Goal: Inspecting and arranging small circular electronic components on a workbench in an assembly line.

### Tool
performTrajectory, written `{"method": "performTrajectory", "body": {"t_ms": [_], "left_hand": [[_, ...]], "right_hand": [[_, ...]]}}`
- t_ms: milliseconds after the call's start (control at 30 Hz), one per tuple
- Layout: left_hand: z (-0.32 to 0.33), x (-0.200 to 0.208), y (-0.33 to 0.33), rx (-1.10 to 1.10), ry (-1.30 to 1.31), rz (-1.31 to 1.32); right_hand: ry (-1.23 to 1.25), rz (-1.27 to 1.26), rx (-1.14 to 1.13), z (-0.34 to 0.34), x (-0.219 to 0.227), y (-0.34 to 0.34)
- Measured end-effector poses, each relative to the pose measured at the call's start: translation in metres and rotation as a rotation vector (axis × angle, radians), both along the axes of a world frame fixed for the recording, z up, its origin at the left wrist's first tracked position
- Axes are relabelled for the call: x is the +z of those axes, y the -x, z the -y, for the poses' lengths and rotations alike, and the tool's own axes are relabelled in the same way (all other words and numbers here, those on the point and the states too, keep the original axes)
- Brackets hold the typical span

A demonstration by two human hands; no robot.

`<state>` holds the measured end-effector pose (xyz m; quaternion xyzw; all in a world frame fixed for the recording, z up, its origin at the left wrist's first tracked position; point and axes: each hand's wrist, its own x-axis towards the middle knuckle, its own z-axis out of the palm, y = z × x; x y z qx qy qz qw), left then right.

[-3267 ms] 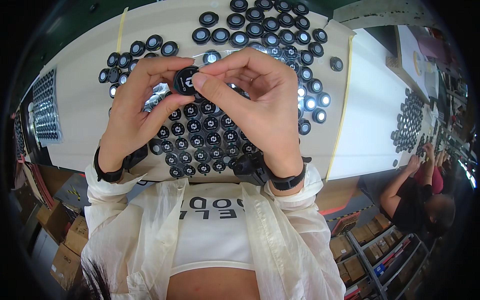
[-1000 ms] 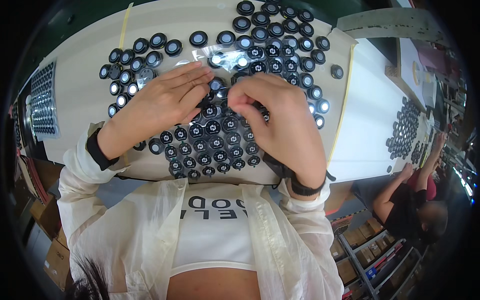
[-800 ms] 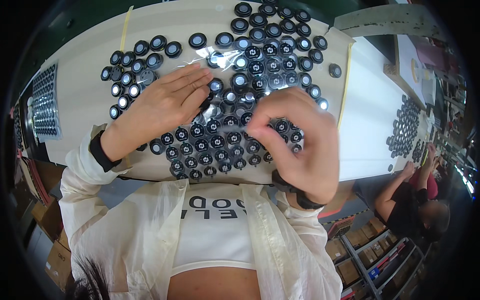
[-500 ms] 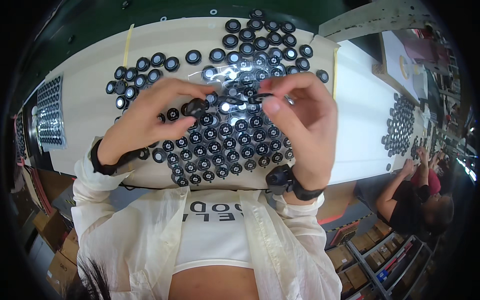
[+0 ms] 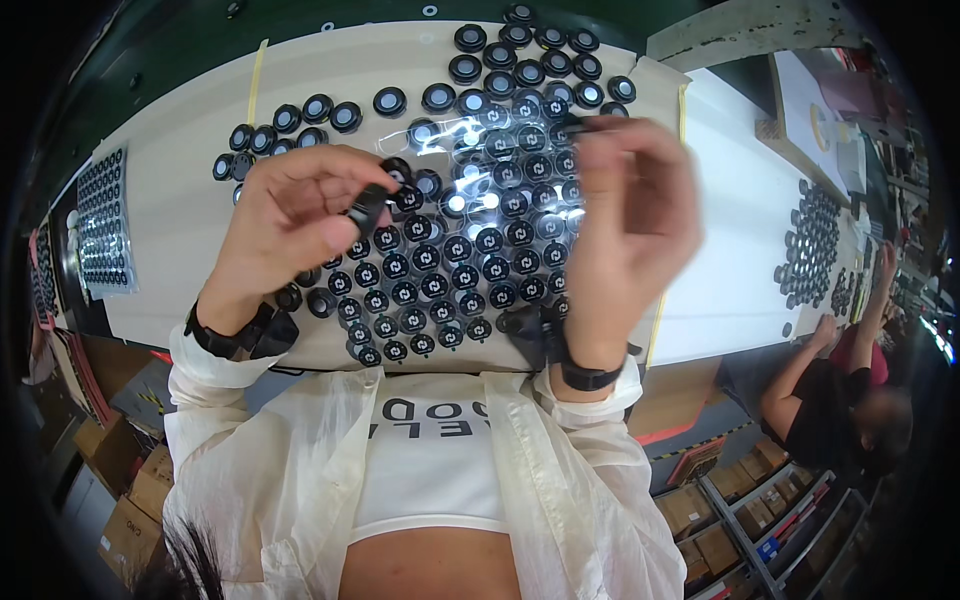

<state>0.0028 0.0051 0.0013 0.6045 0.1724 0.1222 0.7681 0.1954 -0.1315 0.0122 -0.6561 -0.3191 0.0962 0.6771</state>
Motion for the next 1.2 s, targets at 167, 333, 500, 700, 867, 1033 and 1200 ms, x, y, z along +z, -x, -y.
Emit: {"method": "performTrajectory", "body": {"t_ms": [167, 333, 500, 700, 867, 1033, 1200], "left_hand": [[-0.009, -0.019, 0.010, 0.003, 0.195, 0.294], [-0.003, -0.017, 0.005, 0.023, 0.241, 0.352], [-0.004, -0.013, 0.005, 0.037, 0.178, 0.358], [0.002, -0.006, 0.001, 0.223, -0.012, 0.210], [-0.001, -0.007, 0.004, 0.252, -0.675, 0.096], [0.008, 0.004, 0.002, 0.306, -0.913, 0.011], [0.003, -0.005, 0.001, 0.306, -0.896, -0.015]], "right_hand": [[-0.023, -0.385, 0.318, -0.001, 0.009, -0.001], [-0.027, -0.743, 0.664, -0.009, -0.004, 0.028], [0.009, -0.817, 0.658, -0.012, -0.005, 0.035], [-0.013, -0.993, 0.737, -0.011, -0.013, 0.028], [-0.112, -1.174, 0.722, -0.016, -0.013, 0.034], [-0.092, -1.089, 0.730, -0.013, -0.019, 0.027], [-0.147, -0.970, 0.761, -0.012, -0.025, 0.022]]}}
